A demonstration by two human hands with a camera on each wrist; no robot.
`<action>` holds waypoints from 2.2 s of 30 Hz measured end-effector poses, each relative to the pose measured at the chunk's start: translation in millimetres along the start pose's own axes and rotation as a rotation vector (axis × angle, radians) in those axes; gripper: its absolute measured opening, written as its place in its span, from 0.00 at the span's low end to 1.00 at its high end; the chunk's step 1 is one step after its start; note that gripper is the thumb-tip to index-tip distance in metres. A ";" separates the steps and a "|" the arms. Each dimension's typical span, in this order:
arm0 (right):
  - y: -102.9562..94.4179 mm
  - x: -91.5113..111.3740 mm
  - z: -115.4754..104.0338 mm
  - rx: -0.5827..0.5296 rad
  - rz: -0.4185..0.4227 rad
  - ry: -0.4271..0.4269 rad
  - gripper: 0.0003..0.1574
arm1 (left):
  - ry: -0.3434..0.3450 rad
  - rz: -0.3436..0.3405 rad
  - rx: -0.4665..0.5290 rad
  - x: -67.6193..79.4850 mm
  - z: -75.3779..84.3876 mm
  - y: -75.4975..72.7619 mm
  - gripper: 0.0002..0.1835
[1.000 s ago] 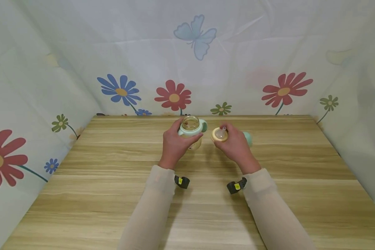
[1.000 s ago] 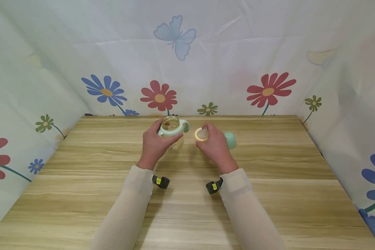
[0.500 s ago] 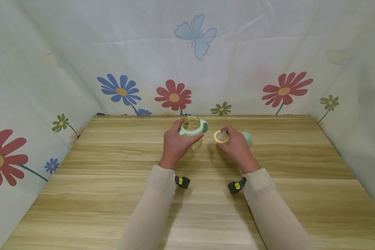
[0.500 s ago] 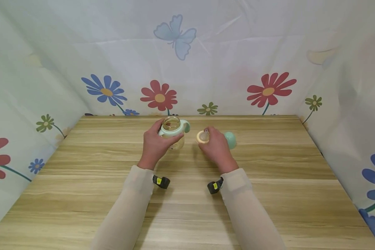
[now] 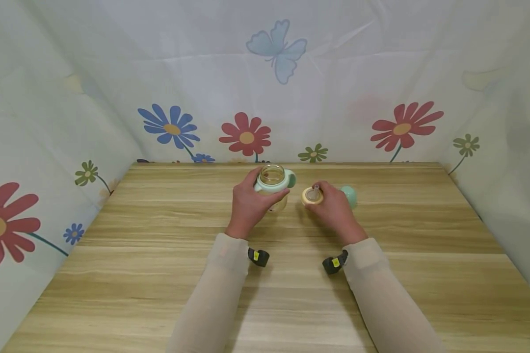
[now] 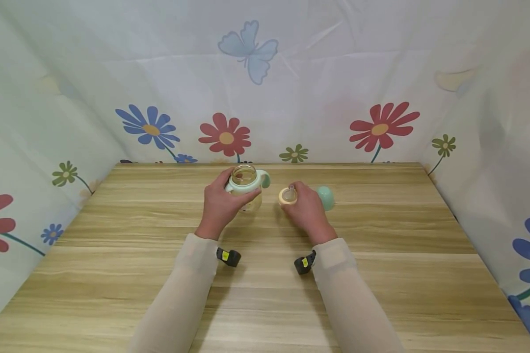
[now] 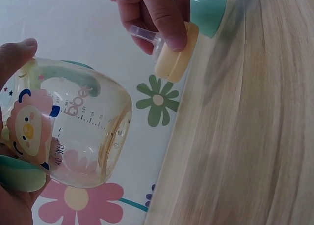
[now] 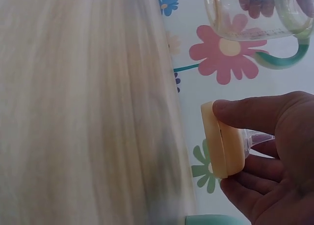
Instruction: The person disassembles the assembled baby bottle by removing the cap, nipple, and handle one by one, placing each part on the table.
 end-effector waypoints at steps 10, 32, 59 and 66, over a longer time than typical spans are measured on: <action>5.2 2.1 6.0 0.018 -0.048 0.041 0.34 | 0.005 -0.006 -0.002 -0.7 -0.3 3.0 0.40; 12.4 3.6 13.3 -0.002 -0.089 0.054 0.34 | -0.010 -0.026 0.017 0.1 -2.3 4.4 0.41; 15.4 4.0 17.1 -0.016 -0.089 0.042 0.33 | -0.011 -0.046 0.011 0.5 -1.2 4.9 0.41; 16.9 3.8 20.2 -0.021 -0.095 0.052 0.34 | -0.020 -0.060 0.027 0.7 -0.7 4.5 0.40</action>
Point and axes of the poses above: each hand's wrist, its own x-axis away from the middle knuckle, its own y-axis out of the palm, z = x × y, the point moved 7 cm from there along -x, towards the middle knuckle, and after that the axes turned 13 degrees about -y, right-handed, at the moved point
